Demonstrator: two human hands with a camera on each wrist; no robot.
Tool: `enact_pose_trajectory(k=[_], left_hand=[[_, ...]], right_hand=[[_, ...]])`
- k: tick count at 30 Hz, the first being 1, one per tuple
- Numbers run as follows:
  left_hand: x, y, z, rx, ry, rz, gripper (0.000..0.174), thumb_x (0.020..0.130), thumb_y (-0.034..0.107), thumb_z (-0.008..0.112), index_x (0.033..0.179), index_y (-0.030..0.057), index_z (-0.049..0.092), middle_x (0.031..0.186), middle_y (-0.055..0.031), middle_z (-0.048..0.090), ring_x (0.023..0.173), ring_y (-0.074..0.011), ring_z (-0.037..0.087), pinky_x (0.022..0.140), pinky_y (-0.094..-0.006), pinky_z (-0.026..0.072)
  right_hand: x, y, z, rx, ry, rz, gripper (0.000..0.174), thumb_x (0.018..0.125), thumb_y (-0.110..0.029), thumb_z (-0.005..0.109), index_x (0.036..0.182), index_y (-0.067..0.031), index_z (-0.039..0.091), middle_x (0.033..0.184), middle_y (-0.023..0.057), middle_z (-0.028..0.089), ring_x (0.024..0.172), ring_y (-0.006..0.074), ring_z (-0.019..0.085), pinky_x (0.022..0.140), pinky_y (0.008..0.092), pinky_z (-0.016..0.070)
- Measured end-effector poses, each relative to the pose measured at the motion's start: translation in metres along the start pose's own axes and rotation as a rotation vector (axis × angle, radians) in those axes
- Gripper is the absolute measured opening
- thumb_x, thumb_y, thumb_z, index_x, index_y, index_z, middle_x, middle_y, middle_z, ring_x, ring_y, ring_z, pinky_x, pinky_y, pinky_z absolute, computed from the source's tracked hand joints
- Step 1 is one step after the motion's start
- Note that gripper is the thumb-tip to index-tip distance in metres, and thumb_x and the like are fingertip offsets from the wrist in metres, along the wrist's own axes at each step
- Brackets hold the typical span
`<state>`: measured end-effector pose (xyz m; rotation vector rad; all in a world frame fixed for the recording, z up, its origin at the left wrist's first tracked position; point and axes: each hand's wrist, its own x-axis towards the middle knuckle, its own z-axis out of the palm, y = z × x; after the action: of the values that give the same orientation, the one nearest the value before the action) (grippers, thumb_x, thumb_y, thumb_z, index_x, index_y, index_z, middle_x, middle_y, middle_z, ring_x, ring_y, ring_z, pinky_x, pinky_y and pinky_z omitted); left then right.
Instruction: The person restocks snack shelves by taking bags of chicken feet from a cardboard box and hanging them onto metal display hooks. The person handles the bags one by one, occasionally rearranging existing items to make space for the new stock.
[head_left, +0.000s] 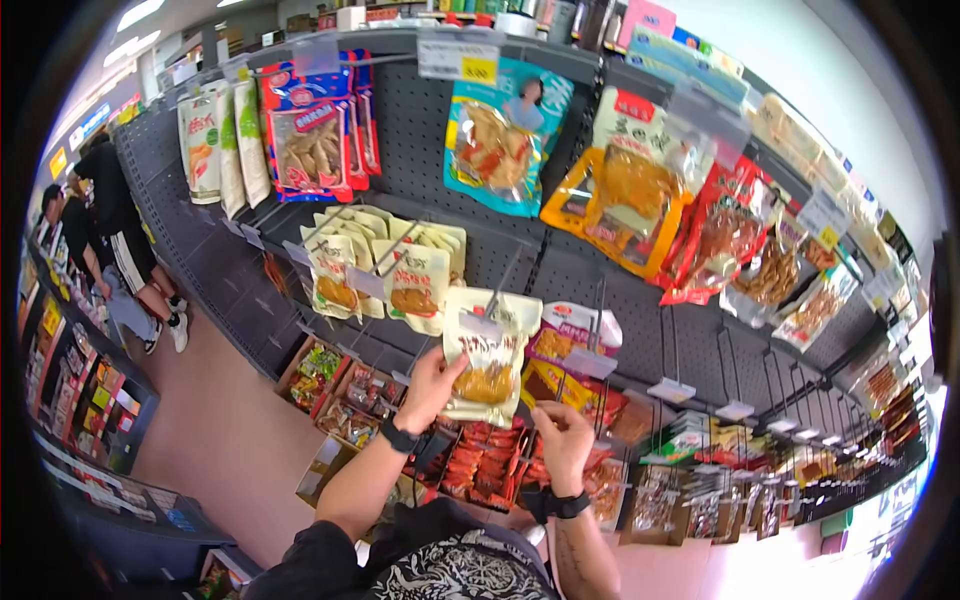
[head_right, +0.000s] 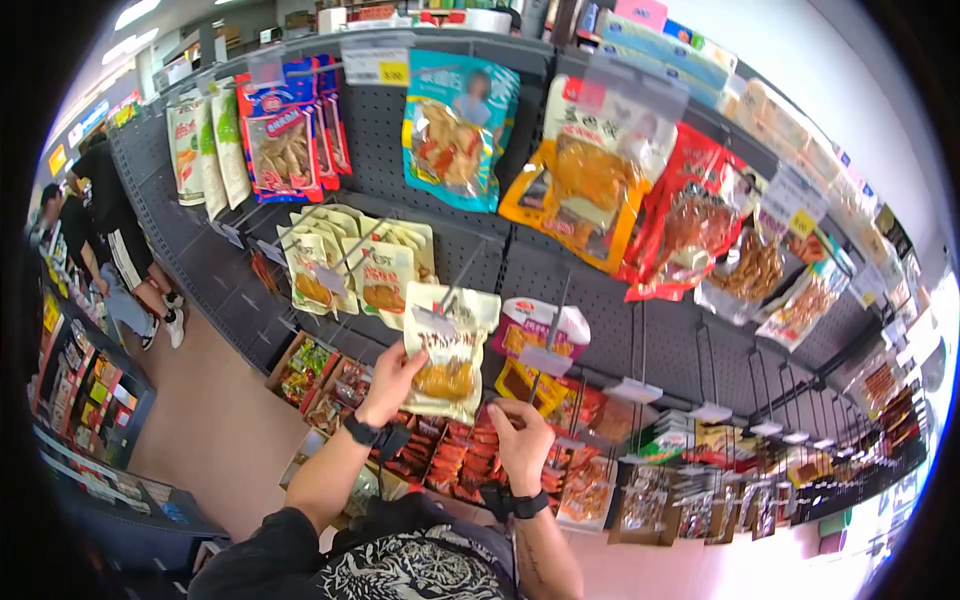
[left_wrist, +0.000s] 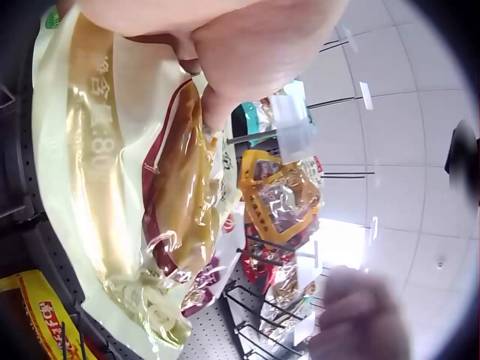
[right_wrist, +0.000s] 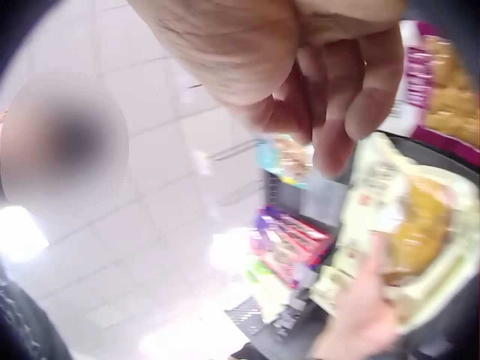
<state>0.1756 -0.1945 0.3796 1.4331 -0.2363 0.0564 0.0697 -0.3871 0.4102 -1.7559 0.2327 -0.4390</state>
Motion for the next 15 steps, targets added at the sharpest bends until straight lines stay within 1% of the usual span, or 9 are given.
enact_pose_trajectory(k=[1, 3, 4, 5, 7, 10, 11, 13, 15], left_hand=[[-0.008, 0.008, -0.002, -0.017, -0.005, -0.023, 0.028, 0.091, 0.018, 0.06, 0.11, -0.0027, 0.06, 0.1, -0.0046, 0.066, 0.088, -0.0088, 0.057, 0.078, -0.0253, 0.0458], [-0.019, 0.01, -0.01, -0.077, -0.029, -0.1, 0.028, 0.092, 0.017, 0.06, 0.112, -0.0025, 0.059, 0.102, -0.005, 0.066, 0.089, -0.0085, 0.058, 0.078, -0.0247, 0.0457], [-0.028, 0.014, -0.015, -0.117, -0.07, -0.146, 0.026, 0.093, 0.016, 0.058, 0.111, -0.002, 0.059, 0.099, -0.0046, 0.066, 0.087, -0.0076, 0.057, 0.077, -0.0237, 0.0455], [-0.034, 0.014, -0.02, -0.118, -0.046, -0.155, 0.026, 0.093, 0.016, 0.058, 0.111, -0.002, 0.059, 0.099, -0.0046, 0.066, 0.087, -0.0076, 0.057, 0.077, -0.0237, 0.0455], [-0.041, 0.018, -0.033, -0.192, -0.073, -0.102, 0.022, 0.094, 0.016, 0.056, 0.108, -0.0015, 0.058, 0.092, -0.0027, 0.065, 0.082, -0.0065, 0.056, 0.073, -0.0232, 0.0454], [-0.037, 0.035, -0.048, 0.134, -0.062, 0.038, 0.016, 0.093, 0.016, 0.056, 0.095, -0.0004, 0.055, 0.074, -0.001, 0.057, 0.064, -0.0056, 0.048, 0.056, -0.0237, 0.0402], [-0.028, 0.015, -0.057, 0.192, -0.08, 0.072, 0.02, 0.093, 0.018, 0.057, 0.088, -0.0009, 0.052, 0.071, -0.0038, 0.057, 0.061, -0.0069, 0.046, 0.054, -0.0251, 0.0394], [-0.027, 0.024, -0.068, 0.207, -0.116, -0.046, 0.024, 0.092, 0.019, 0.057, 0.083, -0.0016, 0.049, 0.068, -0.0079, 0.056, 0.059, -0.0093, 0.046, 0.053, -0.0284, 0.0389], [-0.036, 0.002, -0.083, 0.162, -0.167, 0.033, 0.024, 0.092, 0.019, 0.058, 0.083, -0.0023, 0.049, 0.066, -0.0106, 0.055, 0.058, -0.0111, 0.045, 0.052, -0.0305, 0.0391]], right_hand=[[0.003, 0.037, 0.006, 0.033, -0.032, -0.01, 0.032, 0.084, -0.004, 0.064, 0.114, 0.0048, 0.058, 0.105, 0.0097, 0.065, 0.089, 0.0121, 0.061, 0.074, 0.0244, 0.0508], [-0.008, 0.035, 0.019, 0.323, -0.192, 0.068, 0.048, 0.087, -0.003, 0.06, 0.131, 0.0034, 0.042, 0.122, 0.0115, 0.056, 0.104, 0.0135, 0.055, 0.082, 0.0256, 0.0481], [-0.013, 0.019, 0.02, 0.206, -0.359, 0.053, 0.054, 0.089, -0.004, 0.057, 0.137, 0.0016, 0.033, 0.13, 0.0107, 0.049, 0.112, 0.0155, 0.051, 0.089, 0.0275, 0.0445], [-0.017, 0.031, 0.03, 0.264, -0.475, 0.111, 0.049, 0.088, -0.003, 0.057, 0.133, 0.0022, 0.04, 0.126, 0.01, 0.052, 0.113, 0.016, 0.051, 0.096, 0.0302, 0.0404], [-0.027, 0.034, 0.04, 0.07, -0.472, 0.007, 0.042, 0.087, -0.007, 0.061, 0.126, 0.0005, 0.049, 0.112, 0.0092, 0.062, 0.098, 0.0112, 0.056, 0.083, 0.0261, 0.0458], [-0.034, 0.018, 0.06, 0.119, -0.451, -0.02, 0.034, 0.086, -0.005, 0.06, 0.119, 0.0018, 0.054, 0.107, 0.0087, 0.064, 0.097, 0.0138, 0.058, 0.085, 0.028, 0.0457], [-0.032, 0.02, 0.064, 0.179, -0.452, 0.037, 0.032, 0.087, -0.005, 0.059, 0.118, 0.002, 0.054, 0.105, 0.0073, 0.064, 0.096, 0.0122, 0.058, 0.084, 0.0277, 0.0459], [-0.023, 0.024, 0.07, 0.189, -0.527, 0.106, 0.033, 0.087, -0.004, 0.059, 0.118, 0.0023, 0.054, 0.101, 0.0059, 0.065, 0.09, 0.0105, 0.059, 0.079, 0.0264, 0.0473], [-0.018, 0.021, 0.071, 0.051, -0.685, 0.281, 0.031, 0.086, -0.005, 0.061, 0.116, 0.0028, 0.055, 0.096, 0.0045, 0.065, 0.083, 0.0095, 0.06, 0.073, 0.0254, 0.0488]])
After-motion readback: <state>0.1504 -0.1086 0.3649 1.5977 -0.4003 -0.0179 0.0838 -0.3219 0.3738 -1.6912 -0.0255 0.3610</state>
